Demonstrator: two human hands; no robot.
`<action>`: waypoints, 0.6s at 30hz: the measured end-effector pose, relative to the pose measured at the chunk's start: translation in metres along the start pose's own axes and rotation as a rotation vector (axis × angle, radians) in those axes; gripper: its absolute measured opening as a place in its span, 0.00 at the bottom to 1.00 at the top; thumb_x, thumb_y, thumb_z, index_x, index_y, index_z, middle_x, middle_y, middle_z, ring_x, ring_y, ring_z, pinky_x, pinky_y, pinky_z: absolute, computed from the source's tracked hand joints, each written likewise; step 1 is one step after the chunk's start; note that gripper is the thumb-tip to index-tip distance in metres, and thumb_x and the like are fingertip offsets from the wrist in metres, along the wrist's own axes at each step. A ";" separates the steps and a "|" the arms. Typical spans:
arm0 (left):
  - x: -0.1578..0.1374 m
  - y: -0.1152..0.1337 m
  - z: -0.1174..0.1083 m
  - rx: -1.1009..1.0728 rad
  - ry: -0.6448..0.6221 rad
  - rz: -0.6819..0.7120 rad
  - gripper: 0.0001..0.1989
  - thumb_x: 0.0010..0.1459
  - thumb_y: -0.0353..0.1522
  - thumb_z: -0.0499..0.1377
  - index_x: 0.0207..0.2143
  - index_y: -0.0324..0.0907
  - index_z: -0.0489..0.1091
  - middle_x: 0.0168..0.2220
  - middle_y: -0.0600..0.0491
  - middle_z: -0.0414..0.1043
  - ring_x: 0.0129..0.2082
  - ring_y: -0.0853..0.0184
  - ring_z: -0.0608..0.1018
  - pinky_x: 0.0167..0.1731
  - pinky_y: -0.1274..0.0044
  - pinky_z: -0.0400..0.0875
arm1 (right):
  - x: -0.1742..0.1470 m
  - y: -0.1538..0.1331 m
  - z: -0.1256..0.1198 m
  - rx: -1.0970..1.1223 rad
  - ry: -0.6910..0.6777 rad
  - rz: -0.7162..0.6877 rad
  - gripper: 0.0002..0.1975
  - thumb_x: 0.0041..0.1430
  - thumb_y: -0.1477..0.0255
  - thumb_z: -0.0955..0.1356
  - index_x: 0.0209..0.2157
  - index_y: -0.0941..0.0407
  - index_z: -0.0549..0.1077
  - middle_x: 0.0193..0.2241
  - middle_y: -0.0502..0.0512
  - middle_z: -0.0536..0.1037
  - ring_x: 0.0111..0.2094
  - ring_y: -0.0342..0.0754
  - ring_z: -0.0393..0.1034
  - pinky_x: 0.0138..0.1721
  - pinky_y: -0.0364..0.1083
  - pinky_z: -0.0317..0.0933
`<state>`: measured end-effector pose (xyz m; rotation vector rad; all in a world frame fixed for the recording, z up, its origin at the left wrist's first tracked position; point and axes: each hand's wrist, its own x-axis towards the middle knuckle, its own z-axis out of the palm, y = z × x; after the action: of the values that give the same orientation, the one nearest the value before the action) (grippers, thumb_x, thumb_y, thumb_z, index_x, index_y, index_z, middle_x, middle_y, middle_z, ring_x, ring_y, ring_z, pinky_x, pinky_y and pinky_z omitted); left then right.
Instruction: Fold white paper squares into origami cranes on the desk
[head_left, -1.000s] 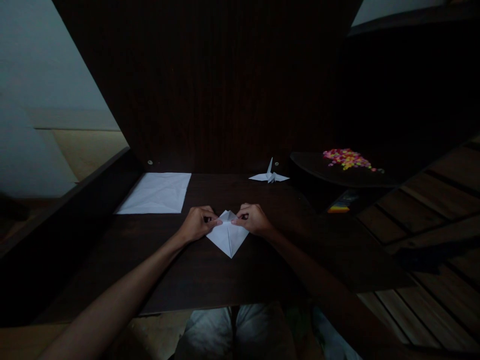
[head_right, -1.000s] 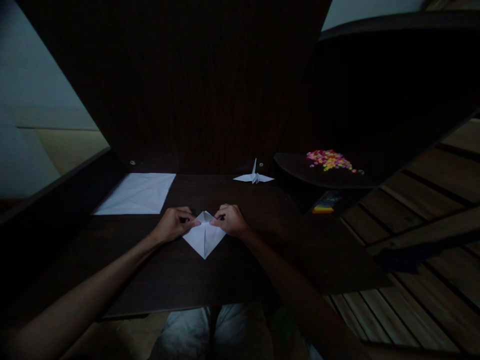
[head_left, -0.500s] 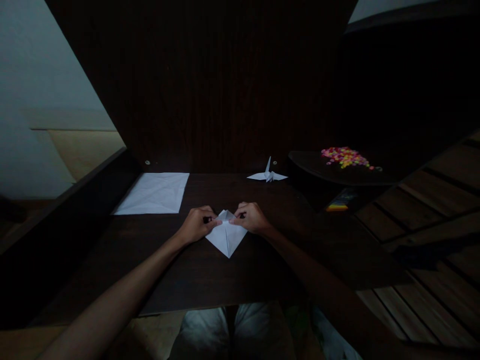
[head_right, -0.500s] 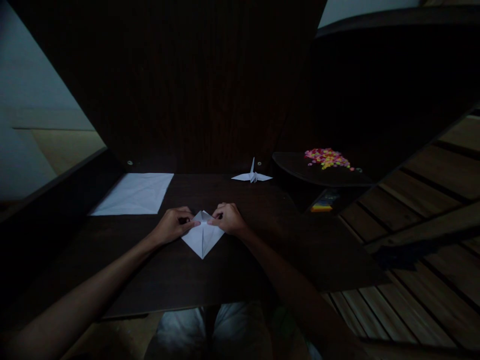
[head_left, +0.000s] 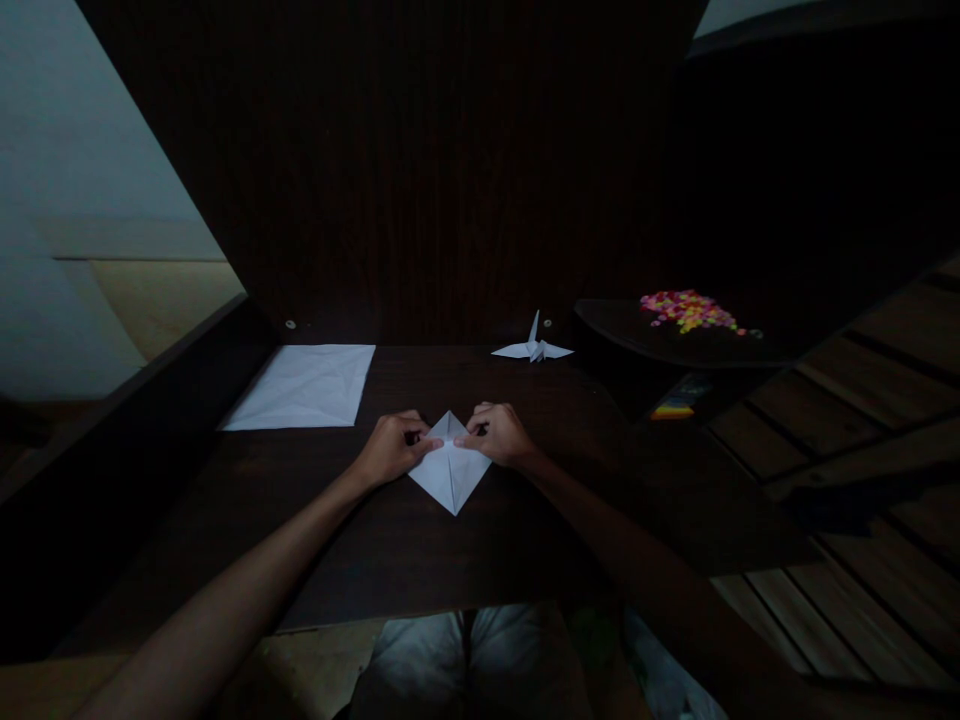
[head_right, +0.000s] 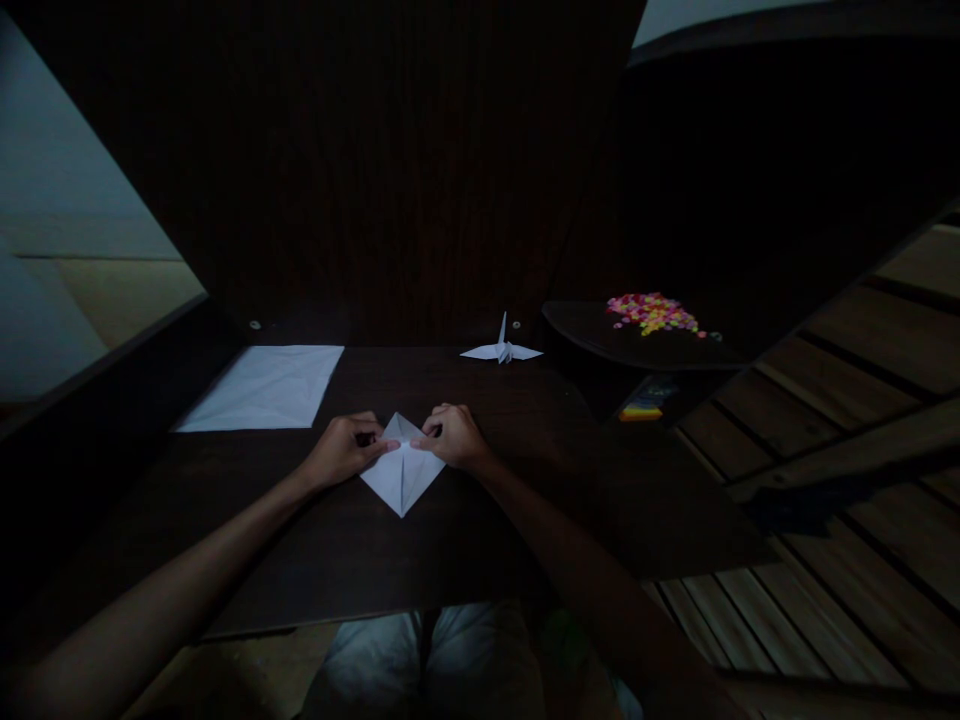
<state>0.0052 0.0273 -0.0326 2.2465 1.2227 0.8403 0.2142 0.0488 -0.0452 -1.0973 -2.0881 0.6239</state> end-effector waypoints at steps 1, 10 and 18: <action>0.000 0.000 0.000 -0.001 0.000 -0.001 0.09 0.52 0.32 0.61 0.21 0.38 0.73 0.23 0.55 0.66 0.23 0.72 0.68 0.25 0.80 0.59 | 0.000 0.000 0.000 0.003 0.001 -0.001 0.08 0.40 0.75 0.75 0.16 0.58 0.73 0.18 0.50 0.71 0.24 0.43 0.63 0.25 0.42 0.54; 0.001 0.003 0.000 0.004 0.006 -0.015 0.08 0.51 0.31 0.62 0.21 0.38 0.73 0.22 0.55 0.66 0.23 0.72 0.68 0.24 0.80 0.59 | 0.000 -0.001 0.001 0.003 0.016 0.019 0.07 0.39 0.75 0.76 0.17 0.60 0.74 0.19 0.50 0.71 0.23 0.42 0.64 0.25 0.41 0.55; 0.001 0.002 0.000 -0.005 0.015 -0.008 0.09 0.51 0.34 0.62 0.22 0.38 0.73 0.22 0.55 0.67 0.23 0.71 0.70 0.25 0.80 0.61 | 0.000 -0.001 0.000 0.004 0.011 0.019 0.07 0.39 0.76 0.76 0.18 0.60 0.75 0.19 0.49 0.71 0.23 0.41 0.64 0.24 0.40 0.54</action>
<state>0.0068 0.0273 -0.0312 2.2336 1.2338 0.8579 0.2135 0.0481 -0.0445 -1.1167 -2.0688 0.6298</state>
